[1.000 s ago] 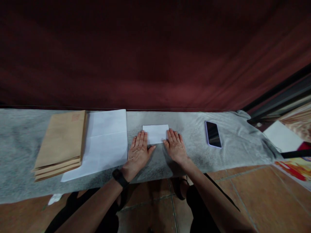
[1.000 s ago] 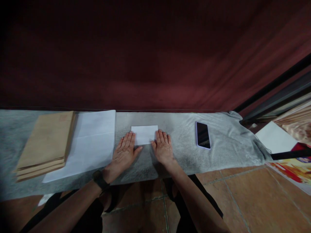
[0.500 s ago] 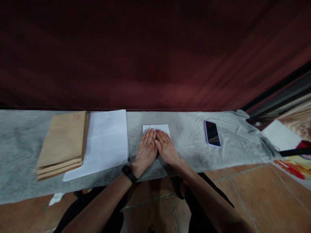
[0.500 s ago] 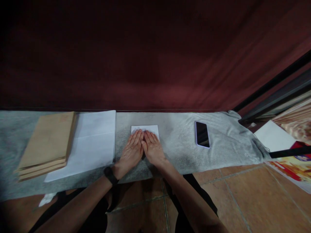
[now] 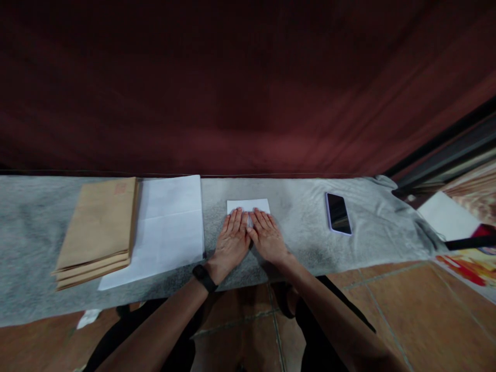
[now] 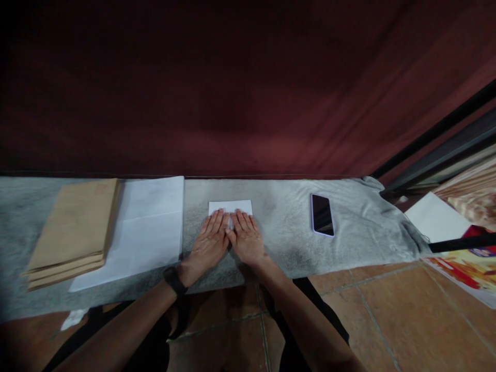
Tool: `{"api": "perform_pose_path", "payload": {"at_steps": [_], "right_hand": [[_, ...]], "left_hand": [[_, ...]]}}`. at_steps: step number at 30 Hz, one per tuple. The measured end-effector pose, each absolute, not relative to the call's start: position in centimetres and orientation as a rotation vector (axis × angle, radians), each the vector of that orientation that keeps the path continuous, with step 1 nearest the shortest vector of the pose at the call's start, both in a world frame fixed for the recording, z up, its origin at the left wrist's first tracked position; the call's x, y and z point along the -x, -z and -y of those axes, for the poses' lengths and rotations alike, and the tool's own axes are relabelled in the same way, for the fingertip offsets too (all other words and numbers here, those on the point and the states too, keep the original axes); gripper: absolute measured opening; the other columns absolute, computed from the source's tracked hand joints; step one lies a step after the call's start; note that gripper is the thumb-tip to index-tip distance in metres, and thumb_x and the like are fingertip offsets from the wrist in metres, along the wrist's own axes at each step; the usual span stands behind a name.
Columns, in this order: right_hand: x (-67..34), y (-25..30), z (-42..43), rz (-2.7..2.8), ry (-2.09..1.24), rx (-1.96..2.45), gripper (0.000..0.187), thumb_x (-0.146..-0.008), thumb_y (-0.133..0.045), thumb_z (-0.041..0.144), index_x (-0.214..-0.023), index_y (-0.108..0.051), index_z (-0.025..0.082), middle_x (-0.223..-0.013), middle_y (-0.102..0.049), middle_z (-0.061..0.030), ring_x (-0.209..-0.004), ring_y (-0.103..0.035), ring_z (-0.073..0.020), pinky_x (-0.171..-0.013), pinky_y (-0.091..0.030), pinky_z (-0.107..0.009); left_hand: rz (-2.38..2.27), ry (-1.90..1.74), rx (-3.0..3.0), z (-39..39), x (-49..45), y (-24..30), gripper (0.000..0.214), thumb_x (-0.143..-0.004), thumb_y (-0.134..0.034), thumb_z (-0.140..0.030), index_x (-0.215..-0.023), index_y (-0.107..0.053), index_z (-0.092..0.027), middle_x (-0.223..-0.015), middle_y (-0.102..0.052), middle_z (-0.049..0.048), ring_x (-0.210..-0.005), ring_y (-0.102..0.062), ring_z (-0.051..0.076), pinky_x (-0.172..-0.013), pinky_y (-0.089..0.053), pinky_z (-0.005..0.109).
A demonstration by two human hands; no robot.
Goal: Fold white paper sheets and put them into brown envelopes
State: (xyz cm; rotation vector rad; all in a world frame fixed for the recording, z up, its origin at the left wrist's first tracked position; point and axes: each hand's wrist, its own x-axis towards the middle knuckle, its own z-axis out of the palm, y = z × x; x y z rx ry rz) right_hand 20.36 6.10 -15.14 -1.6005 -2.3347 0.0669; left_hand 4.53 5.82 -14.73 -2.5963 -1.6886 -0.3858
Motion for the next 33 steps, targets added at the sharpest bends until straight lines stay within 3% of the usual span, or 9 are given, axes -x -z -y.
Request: {"api": "perform_pose_path", "payload": {"at_steps": [25,33], "right_hand": [[-22.9,15.5,-6.1,2.263,-0.027,1.714,0.062,-0.108,-0.034,0.045,-0.159,-0.034,0.009,-0.165,-0.035,-0.0149,-0.152,-0.035,-0.0297,-0.124,-0.026,-0.05],[-23.4,15.1,-6.1,2.254,-0.062,1.747,0.061,-0.108,-0.035,0.045,-0.159,-0.036,0.011,-0.164,-0.038,-0.0148,-0.15,-0.036,-0.032,-0.123,-0.026,-0.052]], "left_hand": [[1.874,0.473,2.464,-6.7,-3.0,15.3,0.065,-0.103,-0.034,-0.039,-0.156,-0.034,0.0,-0.165,-0.03,0.0236,-0.155,-0.028,0.032,-0.126,-0.026,0.051],[1.895,0.422,2.429,-6.7,-2.8,14.6,0.065,-0.104,-0.03,-0.04,-0.155,-0.036,0.0,-0.162,-0.036,0.0231,-0.153,-0.032,0.033,-0.125,-0.028,0.052]]}}
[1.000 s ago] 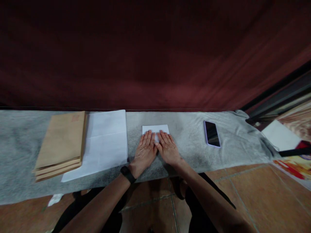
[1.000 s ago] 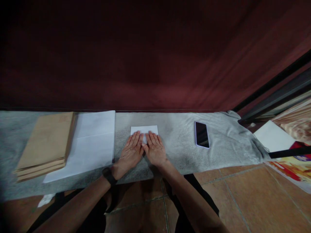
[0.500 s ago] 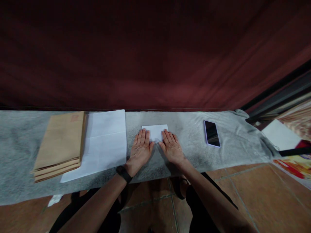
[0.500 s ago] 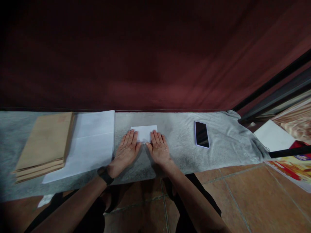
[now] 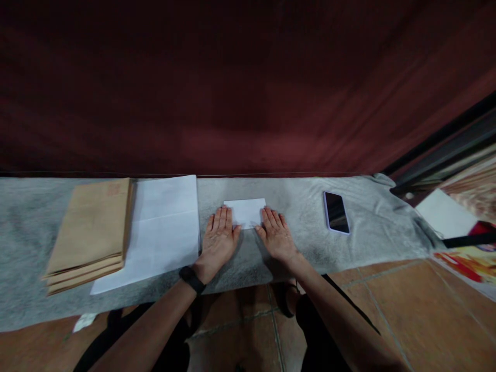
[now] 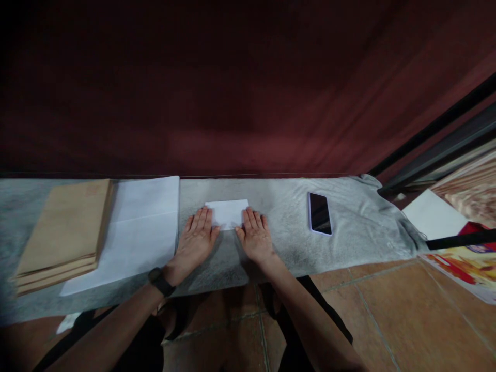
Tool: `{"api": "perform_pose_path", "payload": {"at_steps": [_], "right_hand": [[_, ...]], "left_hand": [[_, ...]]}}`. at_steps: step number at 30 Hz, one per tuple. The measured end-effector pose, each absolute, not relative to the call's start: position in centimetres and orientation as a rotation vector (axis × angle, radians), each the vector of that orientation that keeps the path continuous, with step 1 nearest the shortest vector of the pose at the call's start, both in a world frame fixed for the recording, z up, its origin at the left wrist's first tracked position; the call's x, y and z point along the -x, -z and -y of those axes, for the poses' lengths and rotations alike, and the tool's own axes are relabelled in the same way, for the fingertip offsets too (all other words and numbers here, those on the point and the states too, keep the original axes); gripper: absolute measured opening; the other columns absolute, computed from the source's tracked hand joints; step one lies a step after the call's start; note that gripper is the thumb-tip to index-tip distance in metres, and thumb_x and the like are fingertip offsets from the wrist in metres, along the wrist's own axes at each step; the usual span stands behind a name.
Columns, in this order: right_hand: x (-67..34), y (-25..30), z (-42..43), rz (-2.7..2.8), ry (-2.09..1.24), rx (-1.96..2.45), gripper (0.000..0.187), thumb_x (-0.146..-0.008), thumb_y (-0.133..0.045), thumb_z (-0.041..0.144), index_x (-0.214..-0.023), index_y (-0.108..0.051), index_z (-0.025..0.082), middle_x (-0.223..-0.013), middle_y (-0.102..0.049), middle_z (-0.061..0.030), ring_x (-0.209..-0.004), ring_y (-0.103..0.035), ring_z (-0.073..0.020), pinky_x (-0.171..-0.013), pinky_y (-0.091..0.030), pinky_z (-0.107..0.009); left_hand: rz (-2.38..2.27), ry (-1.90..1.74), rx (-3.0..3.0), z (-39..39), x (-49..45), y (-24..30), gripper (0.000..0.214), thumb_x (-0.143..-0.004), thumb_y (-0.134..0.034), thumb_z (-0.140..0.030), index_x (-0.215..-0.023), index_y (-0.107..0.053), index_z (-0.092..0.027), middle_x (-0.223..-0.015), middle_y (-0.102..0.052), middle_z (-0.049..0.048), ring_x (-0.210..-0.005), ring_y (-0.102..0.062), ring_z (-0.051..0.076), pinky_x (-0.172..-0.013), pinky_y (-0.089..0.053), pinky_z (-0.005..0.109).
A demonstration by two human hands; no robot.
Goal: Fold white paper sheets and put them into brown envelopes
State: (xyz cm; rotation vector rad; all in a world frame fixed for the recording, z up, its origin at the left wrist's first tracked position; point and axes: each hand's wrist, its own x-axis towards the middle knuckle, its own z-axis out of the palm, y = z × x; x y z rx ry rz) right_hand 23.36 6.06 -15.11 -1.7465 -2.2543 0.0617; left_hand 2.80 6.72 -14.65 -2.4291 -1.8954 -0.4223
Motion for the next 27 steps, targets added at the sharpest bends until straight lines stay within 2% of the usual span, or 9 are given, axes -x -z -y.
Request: {"api": "perform_pose_path", "payload": {"at_steps": [5,9,14,17,23,27], "right_hand": [[-23.1,14.1,-6.5,2.228,-0.113,1.813,0.061,-0.108,-0.032,0.047,-0.155,-0.043,0.01,-0.162,-0.041,-0.0147,-0.151,-0.035,-0.0339,-0.124,-0.023,-0.055],[-22.1,13.3,-7.2,2.183,-0.158,1.806,0.059,-0.109,-0.029,0.046,-0.155,-0.044,0.012,-0.163,-0.04,-0.0142,-0.152,-0.035,-0.0311,-0.124,-0.025,-0.054],[-20.1,13.0,-7.9,2.228,-0.235,1.667,0.059,-0.11,-0.025,0.044,-0.156,-0.042,0.012,-0.164,-0.038,-0.0103,-0.154,-0.032,-0.026,-0.126,-0.027,-0.047],[-19.2,13.2,-8.3,2.245,-0.279,1.629,0.06,-0.11,-0.023,0.044,-0.156,-0.042,0.01,-0.162,-0.041,-0.0111,-0.153,-0.033,-0.0238,-0.126,-0.028,-0.044],[-18.9,14.0,-9.0,2.271,-0.246,1.66,0.059,-0.11,-0.023,0.043,-0.155,-0.043,0.011,-0.162,-0.042,-0.0116,-0.153,-0.034,-0.0236,-0.127,-0.026,-0.044],[-19.1,14.2,-9.1,2.277,-0.2,1.689,0.057,-0.11,-0.024,0.043,-0.155,-0.045,0.014,-0.163,-0.04,-0.0112,-0.153,-0.034,-0.0257,-0.126,-0.025,-0.047]], "left_hand": [[1.911,0.41,2.41,-7.0,-3.2,13.6,0.064,-0.104,-0.028,-0.038,-0.152,-0.04,0.002,-0.16,-0.04,0.0233,-0.153,-0.032,0.034,-0.127,-0.023,0.054],[1.85,0.481,2.478,-7.5,-4.1,13.3,0.062,-0.103,-0.028,-0.034,-0.154,-0.037,0.0,-0.161,-0.04,0.0218,-0.154,-0.031,0.031,-0.127,-0.024,0.052],[1.774,0.454,2.585,-8.3,-5.5,13.4,0.06,-0.1,-0.027,-0.023,-0.155,-0.036,-0.002,-0.162,-0.04,0.0189,-0.155,-0.028,0.028,-0.128,-0.024,0.047],[1.762,0.425,2.616,-8.9,-5.8,14.1,0.061,-0.098,-0.028,-0.018,-0.157,-0.033,-0.003,-0.163,-0.039,0.0197,-0.156,-0.026,0.027,-0.128,-0.025,0.047],[1.836,0.368,2.575,-9.6,-5.6,14.9,0.061,-0.098,-0.027,-0.019,-0.157,-0.034,-0.007,-0.164,-0.038,0.0181,-0.157,-0.025,0.026,-0.128,-0.022,0.049],[1.879,0.355,2.533,-9.8,-5.4,14.6,0.06,-0.1,-0.026,-0.023,-0.157,-0.035,-0.005,-0.165,-0.035,0.0189,-0.156,-0.027,0.027,-0.128,-0.019,0.049]]}}
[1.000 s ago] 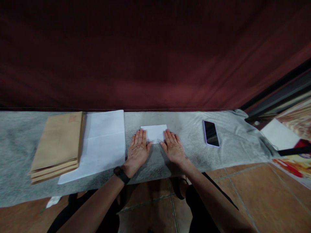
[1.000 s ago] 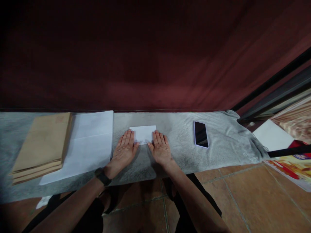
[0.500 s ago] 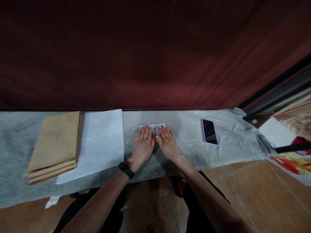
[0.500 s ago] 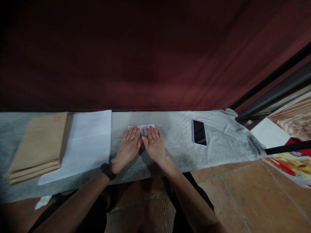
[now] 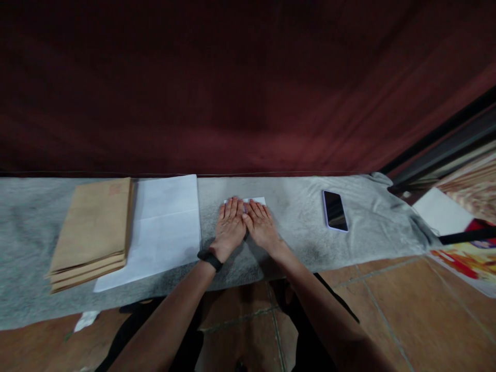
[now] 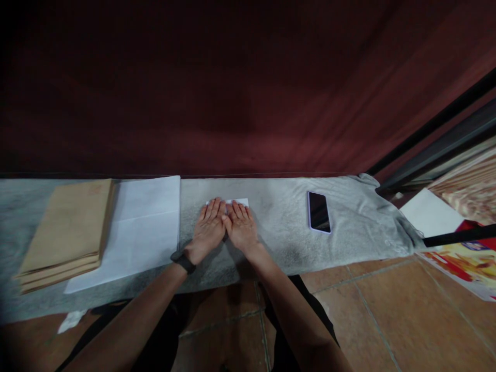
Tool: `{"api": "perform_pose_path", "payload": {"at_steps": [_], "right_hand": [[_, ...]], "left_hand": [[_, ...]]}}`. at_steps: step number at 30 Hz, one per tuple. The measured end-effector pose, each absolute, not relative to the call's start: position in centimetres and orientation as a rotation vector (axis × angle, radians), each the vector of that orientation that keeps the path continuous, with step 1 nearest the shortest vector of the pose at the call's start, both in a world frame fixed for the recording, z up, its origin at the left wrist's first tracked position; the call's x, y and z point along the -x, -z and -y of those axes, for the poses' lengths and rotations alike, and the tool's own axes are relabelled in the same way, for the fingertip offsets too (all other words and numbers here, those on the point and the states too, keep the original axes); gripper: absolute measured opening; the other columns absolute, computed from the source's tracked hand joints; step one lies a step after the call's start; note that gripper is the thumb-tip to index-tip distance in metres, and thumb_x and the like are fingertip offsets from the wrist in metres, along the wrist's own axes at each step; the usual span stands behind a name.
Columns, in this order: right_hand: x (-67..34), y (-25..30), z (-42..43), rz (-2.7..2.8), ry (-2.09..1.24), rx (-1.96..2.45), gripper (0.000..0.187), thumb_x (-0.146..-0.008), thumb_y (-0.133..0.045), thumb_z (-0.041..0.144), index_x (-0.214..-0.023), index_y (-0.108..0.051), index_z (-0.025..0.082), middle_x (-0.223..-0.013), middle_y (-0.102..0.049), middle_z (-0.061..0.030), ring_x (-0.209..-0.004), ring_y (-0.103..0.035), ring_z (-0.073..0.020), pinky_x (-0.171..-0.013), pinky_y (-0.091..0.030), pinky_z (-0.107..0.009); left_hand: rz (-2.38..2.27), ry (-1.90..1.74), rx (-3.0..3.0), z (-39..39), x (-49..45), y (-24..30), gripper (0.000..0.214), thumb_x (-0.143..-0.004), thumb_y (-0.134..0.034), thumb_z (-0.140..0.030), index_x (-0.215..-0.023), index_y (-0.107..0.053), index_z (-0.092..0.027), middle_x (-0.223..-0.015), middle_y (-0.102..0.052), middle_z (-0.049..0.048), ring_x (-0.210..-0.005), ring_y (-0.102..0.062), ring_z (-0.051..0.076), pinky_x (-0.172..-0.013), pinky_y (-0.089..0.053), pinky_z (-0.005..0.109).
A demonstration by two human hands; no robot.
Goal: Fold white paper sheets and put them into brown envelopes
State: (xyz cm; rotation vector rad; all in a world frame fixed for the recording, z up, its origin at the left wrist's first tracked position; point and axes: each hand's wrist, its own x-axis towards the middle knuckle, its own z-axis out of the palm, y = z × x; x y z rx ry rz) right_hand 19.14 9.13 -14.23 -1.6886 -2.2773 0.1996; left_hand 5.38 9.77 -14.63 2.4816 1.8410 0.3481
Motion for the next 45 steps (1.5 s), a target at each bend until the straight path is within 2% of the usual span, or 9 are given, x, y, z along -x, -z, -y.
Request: {"api": "perform_pose_path", "payload": {"at_steps": [9,16,25,38,45], "right_hand": [[-20.4,15.0,-9.2,2.261,-0.098,1.702,0.055,-0.109,-0.034,0.041,-0.158,-0.04,0.017,-0.163,-0.039,-0.0127,-0.153,-0.034,-0.028,-0.124,-0.027,-0.051],[-21.6,15.1,-9.0,2.235,-0.058,1.749,0.058,-0.109,-0.034,0.043,-0.157,-0.04,0.012,-0.164,-0.038,-0.0127,-0.151,-0.037,-0.0299,-0.124,-0.027,-0.049],[-23.0,15.1,-8.8,2.227,-0.058,1.805,0.056,-0.108,-0.035,0.039,-0.158,-0.04,0.013,-0.164,-0.037,-0.0108,-0.149,-0.039,-0.0301,-0.124,-0.026,-0.049],[-24.4,13.5,-8.1,2.287,-0.139,1.98,0.054,-0.108,-0.037,0.036,-0.159,-0.038,0.018,-0.168,-0.031,-0.0085,-0.152,-0.035,-0.0297,-0.125,-0.025,-0.046],[-25.0,13.4,-8.3,2.186,-0.138,1.939,0.056,-0.104,-0.041,0.029,-0.158,-0.039,0.012,-0.167,-0.033,-0.0145,-0.153,-0.033,-0.0305,-0.124,-0.028,-0.049]], "left_hand": [[-1.888,-0.438,-2.47,-9.8,-4.9,15.0,0.061,-0.101,-0.029,-0.03,-0.157,-0.035,-0.006,-0.164,-0.037,0.0179,-0.155,-0.029,0.028,-0.126,-0.022,0.049],[-1.947,-0.42,-2.454,-9.8,-4.3,15.1,0.066,-0.104,-0.029,-0.046,-0.157,-0.036,-0.006,-0.163,-0.037,0.019,-0.155,-0.029,0.03,-0.126,-0.024,0.05],[-1.954,-0.35,-2.462,-9.4,-3.2,14.9,0.076,-0.101,-0.035,-0.057,-0.157,-0.035,-0.006,-0.164,-0.035,0.0202,-0.155,-0.029,0.032,-0.126,-0.024,0.05],[-1.948,-0.231,-2.468,-9.2,-2.4,14.4,0.069,-0.104,-0.032,-0.05,-0.159,-0.032,-0.007,-0.166,-0.031,0.0173,-0.156,-0.027,0.03,-0.127,-0.021,0.049],[-1.937,-0.234,-2.477,-9.2,-2.2,14.4,0.069,-0.104,-0.03,-0.049,-0.159,-0.032,-0.007,-0.166,-0.031,0.0179,-0.156,-0.027,0.031,-0.127,-0.021,0.05]]}}
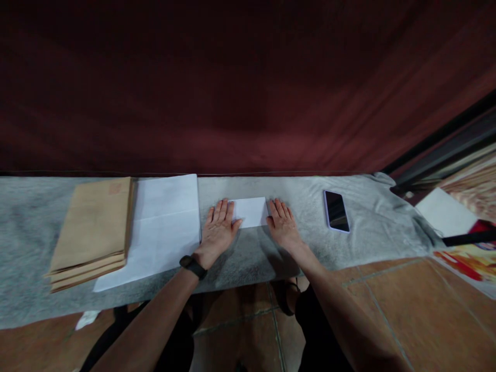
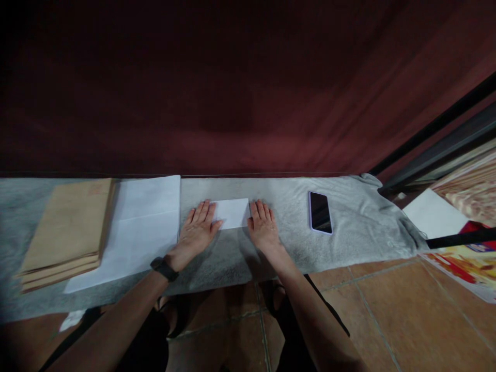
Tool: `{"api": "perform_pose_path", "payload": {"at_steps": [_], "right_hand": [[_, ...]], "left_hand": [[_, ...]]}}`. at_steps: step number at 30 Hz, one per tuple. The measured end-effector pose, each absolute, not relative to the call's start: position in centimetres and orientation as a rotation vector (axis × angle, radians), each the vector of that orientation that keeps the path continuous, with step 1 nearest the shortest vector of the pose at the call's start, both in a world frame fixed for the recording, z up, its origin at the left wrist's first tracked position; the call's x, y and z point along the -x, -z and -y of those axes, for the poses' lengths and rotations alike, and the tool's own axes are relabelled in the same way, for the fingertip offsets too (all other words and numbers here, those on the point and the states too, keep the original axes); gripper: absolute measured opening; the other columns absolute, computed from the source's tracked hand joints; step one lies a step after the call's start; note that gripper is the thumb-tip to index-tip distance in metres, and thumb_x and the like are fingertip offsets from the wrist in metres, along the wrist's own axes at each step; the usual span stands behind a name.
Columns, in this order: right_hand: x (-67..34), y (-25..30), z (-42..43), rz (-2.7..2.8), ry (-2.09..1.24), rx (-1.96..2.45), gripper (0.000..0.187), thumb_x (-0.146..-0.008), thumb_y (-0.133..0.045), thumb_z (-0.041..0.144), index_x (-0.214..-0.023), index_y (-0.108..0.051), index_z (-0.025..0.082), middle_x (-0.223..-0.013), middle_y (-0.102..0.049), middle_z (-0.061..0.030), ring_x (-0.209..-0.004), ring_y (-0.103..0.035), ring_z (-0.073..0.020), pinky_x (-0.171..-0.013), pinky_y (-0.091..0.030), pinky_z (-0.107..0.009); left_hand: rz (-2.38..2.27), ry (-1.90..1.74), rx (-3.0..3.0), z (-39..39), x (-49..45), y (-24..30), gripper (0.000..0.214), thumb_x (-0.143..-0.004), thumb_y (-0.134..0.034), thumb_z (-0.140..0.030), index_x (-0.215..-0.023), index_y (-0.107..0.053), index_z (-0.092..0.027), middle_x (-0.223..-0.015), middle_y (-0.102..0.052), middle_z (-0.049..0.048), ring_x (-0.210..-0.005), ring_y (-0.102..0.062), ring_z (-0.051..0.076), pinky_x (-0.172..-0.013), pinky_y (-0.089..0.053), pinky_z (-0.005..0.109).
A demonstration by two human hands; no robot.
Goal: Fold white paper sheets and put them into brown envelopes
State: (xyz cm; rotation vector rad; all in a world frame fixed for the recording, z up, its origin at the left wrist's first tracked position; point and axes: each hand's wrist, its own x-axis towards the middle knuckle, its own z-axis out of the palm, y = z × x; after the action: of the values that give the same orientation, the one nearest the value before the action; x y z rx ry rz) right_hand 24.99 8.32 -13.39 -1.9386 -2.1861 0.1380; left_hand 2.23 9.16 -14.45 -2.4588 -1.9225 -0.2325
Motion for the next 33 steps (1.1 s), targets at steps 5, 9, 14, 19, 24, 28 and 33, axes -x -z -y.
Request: {"api": "perform_pose_path", "payload": {"at_steps": [5,9,14,19,24,28,33], "right_hand": [[-22.8,13.4,-7.8,2.268,-0.142,1.651,0.057,-0.107,-0.034,0.034,-0.159,-0.034,0.011,-0.168,-0.03,-0.0129,-0.157,-0.025,-0.0249,-0.126,-0.028,-0.045],[-20.8,14.0,-6.5,2.406,-0.137,1.5,0.057,-0.108,-0.035,0.041,-0.158,-0.039,0.014,-0.168,-0.031,-0.0086,-0.156,-0.027,-0.0232,-0.127,-0.026,-0.042],[-21.1,14.9,-5.9,2.408,-0.084,1.566,0.058,-0.108,-0.039,0.043,-0.158,-0.037,0.015,-0.166,-0.034,-0.0098,-0.155,-0.03,-0.0221,-0.128,-0.024,-0.044],[-22.2,14.8,-6.0,2.415,-0.102,1.644,0.062,-0.108,-0.036,0.046,-0.16,-0.034,0.013,-0.167,-0.03,-0.012,-0.156,-0.028,-0.0246,-0.128,-0.024,-0.046],[-22.3,14.8,-5.8,2.407,-0.099,1.661,0.063,-0.108,-0.036,0.046,-0.16,-0.033,0.011,-0.168,-0.029,-0.012,-0.156,-0.027,-0.0245,-0.128,-0.023,-0.045],[-22.2,14.8,-5.8,2.411,-0.089,1.657,0.063,-0.107,-0.038,0.046,-0.16,-0.033,0.012,-0.167,-0.03,-0.0117,-0.156,-0.027,-0.0242,-0.128,-0.023,-0.045],[-22.4,14.9,-5.7,2.43,-0.066,1.649,0.059,-0.108,-0.037,0.04,-0.159,-0.035,0.012,-0.168,-0.029,-0.0107,-0.156,-0.028,-0.0247,-0.128,-0.022,-0.045]], "left_hand": [[1.933,0.216,2.476,-9.2,-2.2,14.2,0.068,-0.104,-0.031,-0.048,-0.158,-0.034,-0.007,-0.166,-0.03,0.0183,-0.156,-0.026,0.032,-0.127,-0.021,0.051],[1.944,0.2,2.488,-9.3,-2.1,14.3,0.067,-0.105,-0.031,-0.047,-0.158,-0.033,-0.006,-0.167,-0.028,0.0183,-0.156,-0.026,0.032,-0.127,-0.02,0.052],[1.946,0.248,2.493,-9.1,-2.0,14.4,0.066,-0.104,-0.031,-0.045,-0.158,-0.034,-0.007,-0.166,-0.03,0.0184,-0.156,-0.027,0.031,-0.127,-0.021,0.051],[1.96,0.335,2.468,-9.0,-1.6,14.4,0.064,-0.104,-0.03,-0.041,-0.157,-0.036,-0.006,-0.164,-0.035,0.0186,-0.155,-0.028,0.031,-0.126,-0.024,0.054],[1.908,0.48,2.425,-8.4,-1.9,14.0,0.06,-0.104,-0.029,-0.033,-0.155,-0.037,-0.003,-0.165,-0.034,0.0208,-0.155,-0.027,0.033,-0.127,-0.022,0.056],[1.657,0.556,2.644,-7.0,-3.5,14.1,0.058,-0.105,-0.03,-0.034,-0.156,-0.036,-0.006,-0.164,-0.036,0.0173,-0.156,-0.027,0.027,-0.127,-0.029,0.049],[1.51,0.521,2.773,-5.5,-4.4,14.5,0.059,-0.106,-0.034,-0.041,-0.156,-0.038,-0.01,-0.164,-0.038,0.0156,-0.154,-0.031,0.026,-0.126,-0.031,0.046]]}}
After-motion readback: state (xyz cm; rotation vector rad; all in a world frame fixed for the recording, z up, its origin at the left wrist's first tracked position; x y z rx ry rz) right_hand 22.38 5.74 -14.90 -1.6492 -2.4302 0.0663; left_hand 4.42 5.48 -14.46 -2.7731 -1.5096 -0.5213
